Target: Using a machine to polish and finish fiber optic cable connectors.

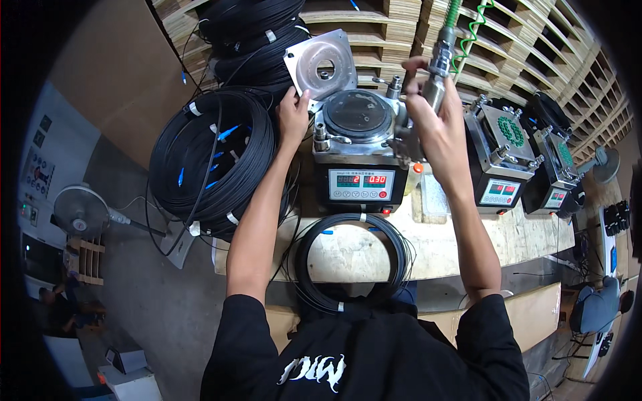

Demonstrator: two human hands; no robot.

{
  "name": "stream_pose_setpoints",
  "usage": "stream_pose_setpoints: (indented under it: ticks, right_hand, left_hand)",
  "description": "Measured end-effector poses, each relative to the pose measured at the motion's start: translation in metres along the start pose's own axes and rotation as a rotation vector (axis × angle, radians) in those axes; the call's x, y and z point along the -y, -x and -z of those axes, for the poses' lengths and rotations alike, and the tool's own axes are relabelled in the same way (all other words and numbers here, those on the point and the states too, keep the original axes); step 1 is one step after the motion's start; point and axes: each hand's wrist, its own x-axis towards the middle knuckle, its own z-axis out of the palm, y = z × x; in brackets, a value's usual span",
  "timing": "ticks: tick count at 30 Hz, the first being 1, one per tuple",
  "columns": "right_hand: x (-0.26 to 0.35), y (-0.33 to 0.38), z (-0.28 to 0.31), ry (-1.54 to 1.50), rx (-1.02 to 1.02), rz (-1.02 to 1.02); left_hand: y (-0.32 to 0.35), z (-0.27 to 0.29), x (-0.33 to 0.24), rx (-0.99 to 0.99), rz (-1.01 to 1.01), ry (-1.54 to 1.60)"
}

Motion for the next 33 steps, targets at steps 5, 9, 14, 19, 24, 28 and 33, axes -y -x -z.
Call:
stream_pose_setpoints:
  ticks: [5,9,14,19,24,28,33]
  right_hand:
    - [-0.019,-0.003,0.011,0.175,-0.23,0.14]
    - [-0.023,-0.004,0.013,0.09,-0.183,0.152]
    - [-0.019,-0.02,-0.016,-0.029,-0.053,0.077]
    - [-0.034,-0.081,-0.06,0.133,-0.111,0.265]
    - [-0.041,-0.091,-0.085,0.167,-0.123,0.26]
    - [-0.026,-0.071,-0.03,0.166,0.043,0.128]
    - [-0.035,-0.046,0.011,0.177,0.02,0.074]
  left_hand:
    - [-0.002,0.004,0.006,-0.016,-0.054,-0.043]
    - [0.001,-0.006,-0.002,-0.113,-0.117,-0.043]
    - [0.001,0.003,-0.004,-0.018,0.008,-0.01]
    - [-0.004,0.005,-0.002,0.056,0.037,0.017]
    - [-0.002,0.01,0.003,0.016,0.036,-0.051]
    - [-0.001,0.001,-0.017,0.031,0.065,0.013]
    - [-0.002,0.008,-0.006,-0.023,0.021,-0.046]
